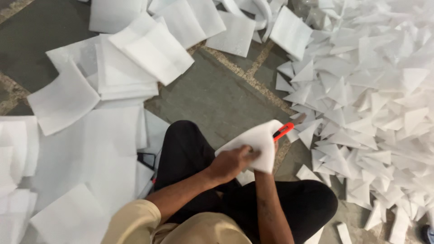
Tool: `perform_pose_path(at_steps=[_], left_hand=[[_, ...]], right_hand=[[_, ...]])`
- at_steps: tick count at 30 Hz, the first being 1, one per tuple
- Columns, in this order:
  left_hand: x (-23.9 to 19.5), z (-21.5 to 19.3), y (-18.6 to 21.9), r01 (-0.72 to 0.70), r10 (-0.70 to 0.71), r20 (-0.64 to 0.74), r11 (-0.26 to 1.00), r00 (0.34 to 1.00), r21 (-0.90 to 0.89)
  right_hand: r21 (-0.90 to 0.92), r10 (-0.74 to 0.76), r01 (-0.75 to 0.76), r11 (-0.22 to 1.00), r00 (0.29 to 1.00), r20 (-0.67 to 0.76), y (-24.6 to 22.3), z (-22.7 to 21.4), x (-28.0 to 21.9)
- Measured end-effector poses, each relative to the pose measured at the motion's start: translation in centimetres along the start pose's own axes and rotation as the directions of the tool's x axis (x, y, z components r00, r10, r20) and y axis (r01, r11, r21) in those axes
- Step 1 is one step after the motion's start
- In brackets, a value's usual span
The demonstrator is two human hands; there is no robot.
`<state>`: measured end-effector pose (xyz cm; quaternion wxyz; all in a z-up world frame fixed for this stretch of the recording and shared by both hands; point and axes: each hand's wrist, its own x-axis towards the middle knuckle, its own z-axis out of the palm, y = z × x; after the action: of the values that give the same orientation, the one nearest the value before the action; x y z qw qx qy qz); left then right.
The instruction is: The person sits on the floor and uses a utility knife to cut square white foam sheets into smaller pieces. They repeatedly pick up a sheet, cut it, and place the cut pieces aside, working through a stack of foam sheets.
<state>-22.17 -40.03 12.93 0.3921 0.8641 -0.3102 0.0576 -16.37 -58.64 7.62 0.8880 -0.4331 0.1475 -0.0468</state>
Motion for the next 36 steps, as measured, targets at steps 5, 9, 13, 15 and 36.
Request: perform_pose_path(at_steps=[5,9,13,15,36], left_hand=[[4.1,1.7,-9.3,0.398,-0.587,-0.295,0.766,0.754,-0.505],[5.6,4.1,-12.1,0.408,-0.597,-0.304,0.763,0.743,-0.501],[6.3,4.6,-12.3,0.415,-0.645,-0.332,0.725,0.688,-0.550],[6.8,4.7,-13.0,0.391,-0.638,-0.372,0.736,0.674,-0.553],[2.6,9.2,-14.6,0.202,-0.440,0.487,0.862,0.754,0.466]], right_hand=[[-0.412,-0.165,0.137,0.901,0.986,-0.032,-2.7,-4.2,1.6],[-0.606,-0.113,0.048,0.794,0.991,-0.070,-3.3,-6.5,2.7],[-0.537,-0.083,-0.054,0.842,0.970,-0.227,-3.6,-8.2,2.3],[-0.442,-0.046,-0.084,0.893,0.960,-0.277,-3.3,-8.6,2.0],[-0.550,-0.124,-0.003,0.835,0.973,-0.195,1.6,-9.1,2.8]])
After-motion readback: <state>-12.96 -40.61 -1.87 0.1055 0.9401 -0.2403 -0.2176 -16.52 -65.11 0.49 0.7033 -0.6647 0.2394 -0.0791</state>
